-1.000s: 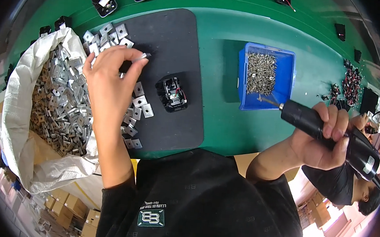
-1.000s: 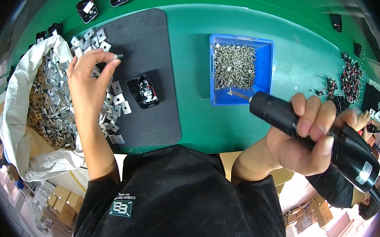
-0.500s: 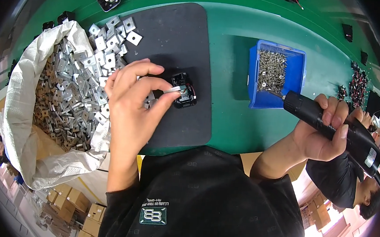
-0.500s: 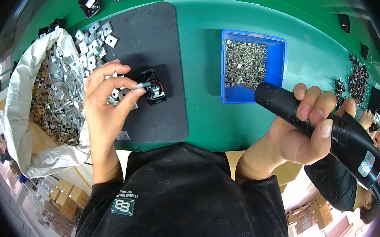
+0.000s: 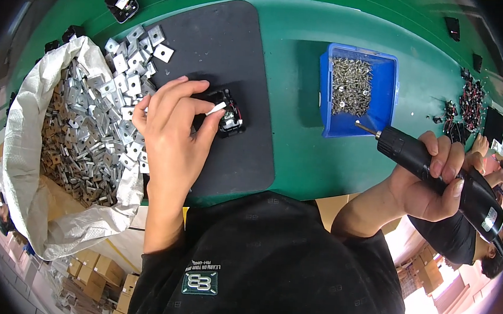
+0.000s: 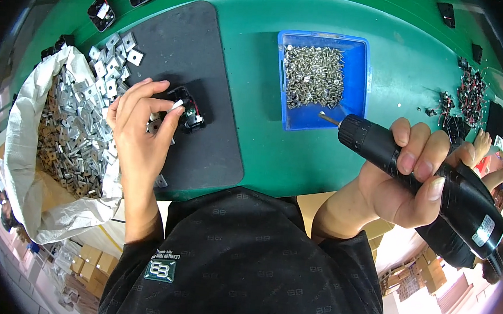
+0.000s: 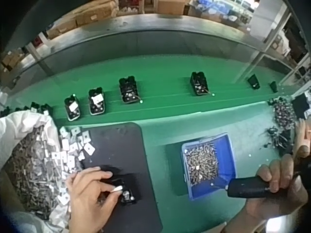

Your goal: The person assembles small electronic components by securing metal brackets with screws using an electric screwdriver.

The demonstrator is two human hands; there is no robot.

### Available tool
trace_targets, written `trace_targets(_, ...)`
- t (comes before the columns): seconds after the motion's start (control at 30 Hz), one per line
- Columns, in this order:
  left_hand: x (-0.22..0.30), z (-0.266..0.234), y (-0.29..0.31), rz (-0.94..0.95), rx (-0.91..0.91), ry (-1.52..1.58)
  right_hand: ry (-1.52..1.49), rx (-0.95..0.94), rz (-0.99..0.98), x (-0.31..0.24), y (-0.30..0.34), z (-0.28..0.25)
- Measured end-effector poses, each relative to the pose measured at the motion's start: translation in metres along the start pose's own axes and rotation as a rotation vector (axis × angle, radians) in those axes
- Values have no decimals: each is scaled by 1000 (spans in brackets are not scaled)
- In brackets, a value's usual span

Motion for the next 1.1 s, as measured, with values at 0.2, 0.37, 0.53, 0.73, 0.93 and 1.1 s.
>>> trace_targets(0.2,3,-2,0,60,15,-51,-49,-2,22,4,2,1)
trace_targets(0.37,2,-1,-1,43,9,-23,-53,-27,17,-1,1,5)
trace_targets(0.53,10,-1,-5,92,-12,-111,-73,-35,17,-2,2,3)
trace_targets(0.73,18,2,-11,149,-100,-112,-60,1,11,-1,2,2)
trace_targets(0.93,9,9,-17,-45,-160,204,-43,-3,11,2,3,6)
trace_targets(1.1,4,12,-22,27,-269,149,-89,-32,31,1,2,10)
Point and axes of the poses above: each hand's wrist, its own y-axis away from the middle knuckle, its own z-axis out of the palm, x = y × z, the point moved 6 cm from there along -y, towards the middle knuckle, and after that the axes turned 6 degrees about x, right-handed, at the moved point
